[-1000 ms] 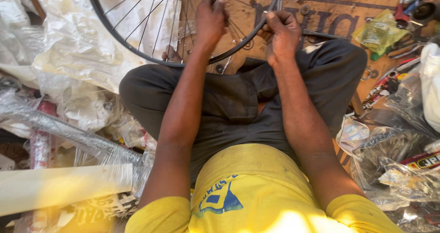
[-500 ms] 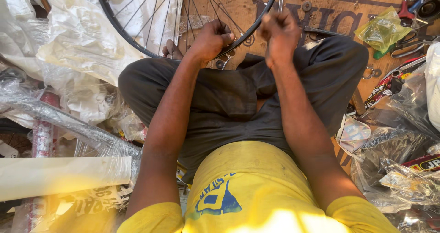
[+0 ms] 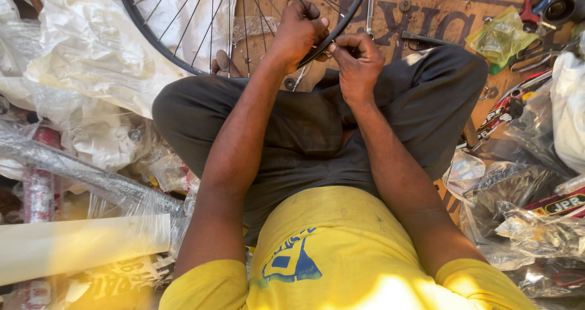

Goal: The person sits on the floor and works on a bicycle wheel, using a wrench to tighten the spokes. The person systematically moves around the rim, adjusting the tension of the spokes to true the wheel.

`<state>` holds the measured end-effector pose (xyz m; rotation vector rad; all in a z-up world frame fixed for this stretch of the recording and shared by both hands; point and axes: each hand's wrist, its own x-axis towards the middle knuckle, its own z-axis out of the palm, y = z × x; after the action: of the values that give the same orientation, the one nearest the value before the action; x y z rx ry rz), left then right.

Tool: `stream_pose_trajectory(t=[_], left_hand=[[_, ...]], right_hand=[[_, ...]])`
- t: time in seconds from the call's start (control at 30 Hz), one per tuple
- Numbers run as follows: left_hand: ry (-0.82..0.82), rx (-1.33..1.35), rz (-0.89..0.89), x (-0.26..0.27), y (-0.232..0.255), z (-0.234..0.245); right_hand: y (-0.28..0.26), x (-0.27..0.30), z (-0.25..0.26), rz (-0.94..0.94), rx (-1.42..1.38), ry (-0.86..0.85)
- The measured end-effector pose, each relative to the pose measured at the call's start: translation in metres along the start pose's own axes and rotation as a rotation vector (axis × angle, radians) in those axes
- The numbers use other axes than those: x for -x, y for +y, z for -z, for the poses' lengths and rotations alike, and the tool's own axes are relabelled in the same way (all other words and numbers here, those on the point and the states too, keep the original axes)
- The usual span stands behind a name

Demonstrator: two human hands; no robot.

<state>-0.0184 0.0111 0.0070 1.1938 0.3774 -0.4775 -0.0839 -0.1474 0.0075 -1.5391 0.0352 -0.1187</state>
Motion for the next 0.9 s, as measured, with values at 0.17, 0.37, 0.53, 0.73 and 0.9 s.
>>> stream_pose_trajectory(t=[0.17,0.37,0.53,0.73,0.9], left_hand=[[0.009,-0.061,-0.009,0.000,-0.002,0.001],[0.012,-0.118,-0.039,-0.002,-0.004,0.001],[0.007,-0.129,-0.025,0.003,0.007,0.002],[0.318,-0.701,-0.552,0.011,-0.006,-0.001],[0.241,-1.244,-0.760,0.022,0.005,0.001]], right_hand=[[-0.009,-0.006,-0.011,0.229,0.354,0.014],[-0.010,-0.007,-0.012,0.209,0.388,0.012],[0.009,-0.019,0.005,-0.049,0.102,-0.050],[0.018,-0.038,0.022,-0.095,0.038,-0.251],[0.012,-0.041,0.017,-0.072,0.008,-0.220]])
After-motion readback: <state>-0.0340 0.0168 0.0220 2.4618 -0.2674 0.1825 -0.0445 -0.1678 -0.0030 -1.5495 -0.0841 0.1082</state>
